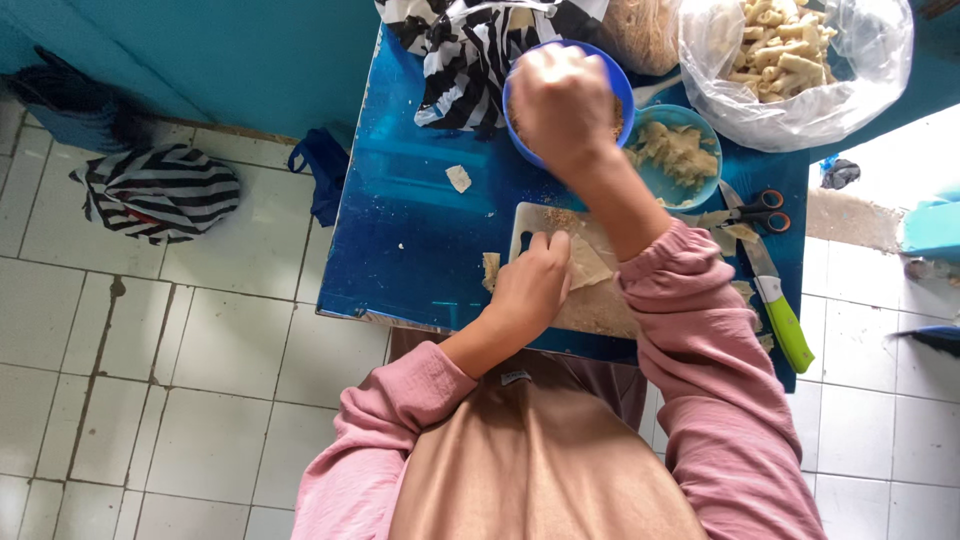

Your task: The person sits on the floor at a low table and folds thin pastry sheets into triangular pieces by hand, one at a time, placing finished folded pieces aside. They occasionally reach into a bowl of dough pieces and a bowl of brown powder, and a knife and scissors rest on the table.

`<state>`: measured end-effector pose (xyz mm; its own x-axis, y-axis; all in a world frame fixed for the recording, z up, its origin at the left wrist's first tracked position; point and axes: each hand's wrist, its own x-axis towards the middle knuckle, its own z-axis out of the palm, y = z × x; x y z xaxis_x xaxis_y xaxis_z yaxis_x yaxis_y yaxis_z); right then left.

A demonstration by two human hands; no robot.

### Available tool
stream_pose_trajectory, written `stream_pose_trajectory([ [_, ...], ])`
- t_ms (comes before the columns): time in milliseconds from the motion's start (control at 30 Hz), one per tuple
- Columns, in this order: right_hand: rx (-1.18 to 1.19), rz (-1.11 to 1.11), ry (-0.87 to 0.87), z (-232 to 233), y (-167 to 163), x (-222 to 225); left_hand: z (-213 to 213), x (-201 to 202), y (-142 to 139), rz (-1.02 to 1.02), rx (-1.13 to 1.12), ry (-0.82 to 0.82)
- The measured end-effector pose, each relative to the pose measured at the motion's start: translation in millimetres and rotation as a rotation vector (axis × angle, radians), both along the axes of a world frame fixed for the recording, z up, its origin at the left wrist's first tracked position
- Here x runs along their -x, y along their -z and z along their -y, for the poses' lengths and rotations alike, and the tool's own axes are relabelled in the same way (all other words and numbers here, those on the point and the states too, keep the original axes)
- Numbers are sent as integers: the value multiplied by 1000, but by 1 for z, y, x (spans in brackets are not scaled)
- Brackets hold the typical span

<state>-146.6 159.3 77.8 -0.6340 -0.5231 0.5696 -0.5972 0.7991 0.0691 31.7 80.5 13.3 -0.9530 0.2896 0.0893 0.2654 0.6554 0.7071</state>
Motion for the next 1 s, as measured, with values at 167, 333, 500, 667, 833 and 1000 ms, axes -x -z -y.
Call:
stream_pose_trajectory([
  [167,698,342,94,-60,-4,-7,0,2,5,-20,-2,-13],
  [333,1018,402,2,-95,15,-10,-4,2,5,-56,36,4],
  [500,1239,403,-32,-119,23,-13,-8,-3,-1,-80,34,-4],
  [667,1365,481,-69,-144,22,-46,-10,-2,-1,6,59,-40],
  [833,1422,590,-46,-167,26,-123,3,-6,2,13,-53,-46],
  [1000,1377,648,48,-163,37,-191,8,-13,-1,92,-137,-82],
])
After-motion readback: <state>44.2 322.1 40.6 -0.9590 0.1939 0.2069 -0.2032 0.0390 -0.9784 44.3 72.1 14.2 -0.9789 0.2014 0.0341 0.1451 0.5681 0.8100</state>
